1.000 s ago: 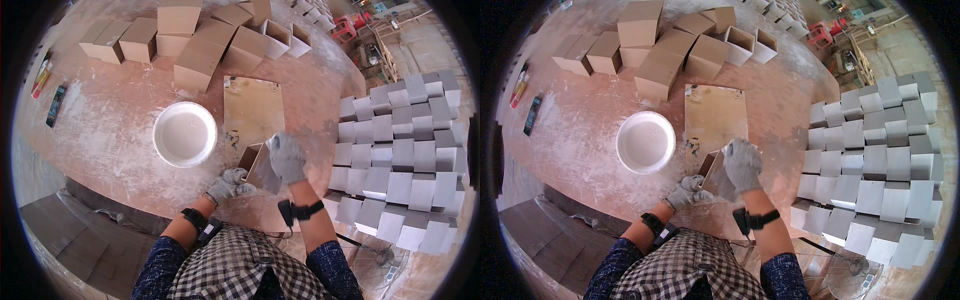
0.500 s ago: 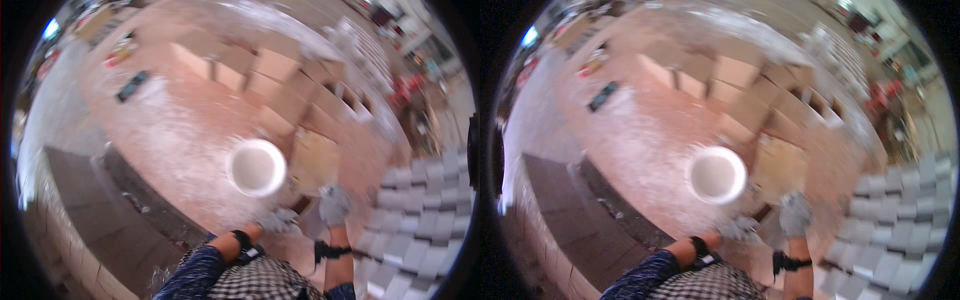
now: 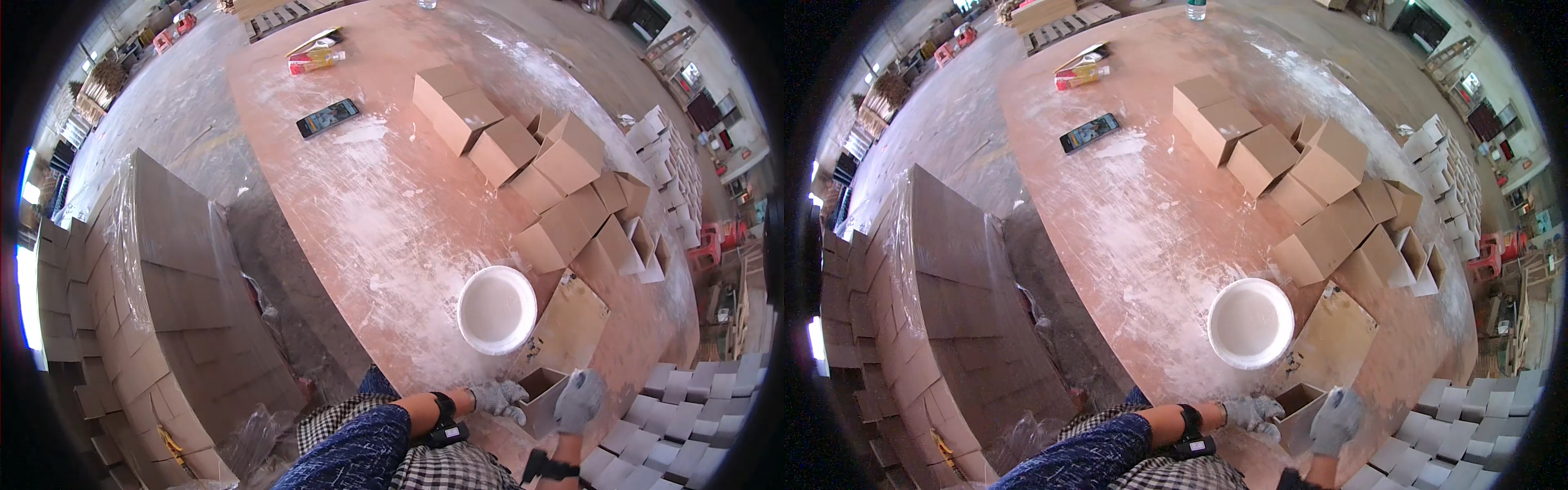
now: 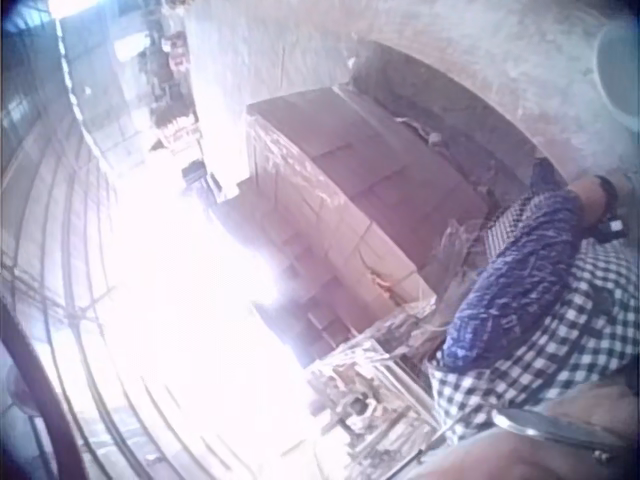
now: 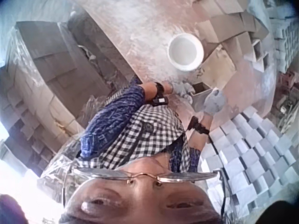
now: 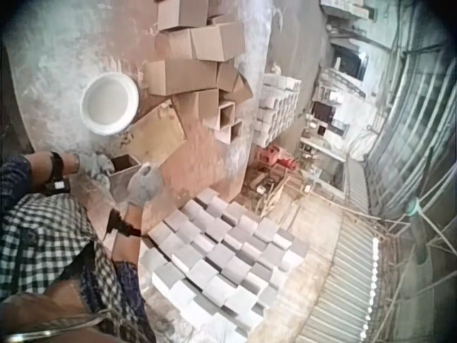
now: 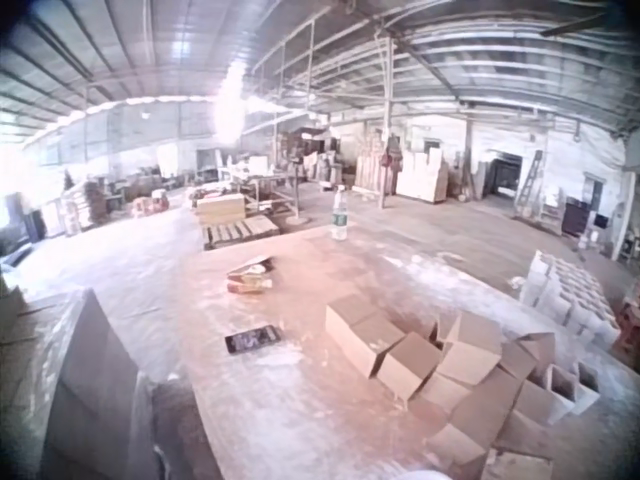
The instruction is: The recorder is applying a liquid adhesive or glue to the surfaces of small wooden or cardboard boxes in a manufacturing environment.
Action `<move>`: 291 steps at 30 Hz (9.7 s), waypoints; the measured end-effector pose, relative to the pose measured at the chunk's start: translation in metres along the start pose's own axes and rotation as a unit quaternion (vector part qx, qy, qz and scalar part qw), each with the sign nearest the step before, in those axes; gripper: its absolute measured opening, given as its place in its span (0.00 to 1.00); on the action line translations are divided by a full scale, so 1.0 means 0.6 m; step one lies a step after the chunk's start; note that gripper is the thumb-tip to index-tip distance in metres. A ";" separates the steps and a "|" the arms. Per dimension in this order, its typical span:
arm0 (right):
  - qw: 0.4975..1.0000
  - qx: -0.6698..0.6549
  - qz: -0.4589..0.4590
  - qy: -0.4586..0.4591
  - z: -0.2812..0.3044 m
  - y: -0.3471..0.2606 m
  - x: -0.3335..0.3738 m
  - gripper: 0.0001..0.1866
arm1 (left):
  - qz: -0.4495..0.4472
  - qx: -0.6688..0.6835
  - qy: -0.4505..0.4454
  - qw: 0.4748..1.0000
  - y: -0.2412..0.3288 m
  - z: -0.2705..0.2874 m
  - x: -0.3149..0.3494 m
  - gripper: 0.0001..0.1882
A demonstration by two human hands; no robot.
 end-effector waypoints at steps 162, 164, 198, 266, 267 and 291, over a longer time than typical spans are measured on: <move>0.998 0.048 -0.017 0.027 0.010 0.005 0.054 0.08 | -0.026 -0.083 -0.069 0.994 -0.092 -0.028 -0.007 0.31; 0.988 0.117 0.085 -0.051 -0.015 -0.048 0.112 0.09 | -0.020 -0.113 -0.078 0.990 -0.054 -0.022 -0.008 0.29; 0.982 0.075 0.135 -0.105 -0.012 -0.021 0.005 0.09 | -0.071 -0.128 -0.076 0.986 0.007 -0.003 -0.015 0.22; 0.327 -0.916 -0.219 -0.069 -0.111 0.182 0.322 0.12 | 0.181 0.267 0.100 0.941 0.144 0.093 0.018 0.23; 0.333 -0.915 -0.218 -0.063 -0.132 0.192 0.320 0.11 | 0.162 0.237 0.100 0.953 0.146 0.101 0.025 0.24; 0.515 -0.812 -0.244 -0.127 -0.076 0.185 0.202 0.08 | 0.102 0.246 0.285 0.921 0.104 0.163 0.313 0.10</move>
Point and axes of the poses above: each hand's wrist, its own x-axis away from the middle knuckle, its own z-axis out of the back of the hand, y = z × x, the point moved 8 cm from there along -x, towards the middle knuckle, and after that the axes turned 8 degrees about -z, right-handed, at the moved point
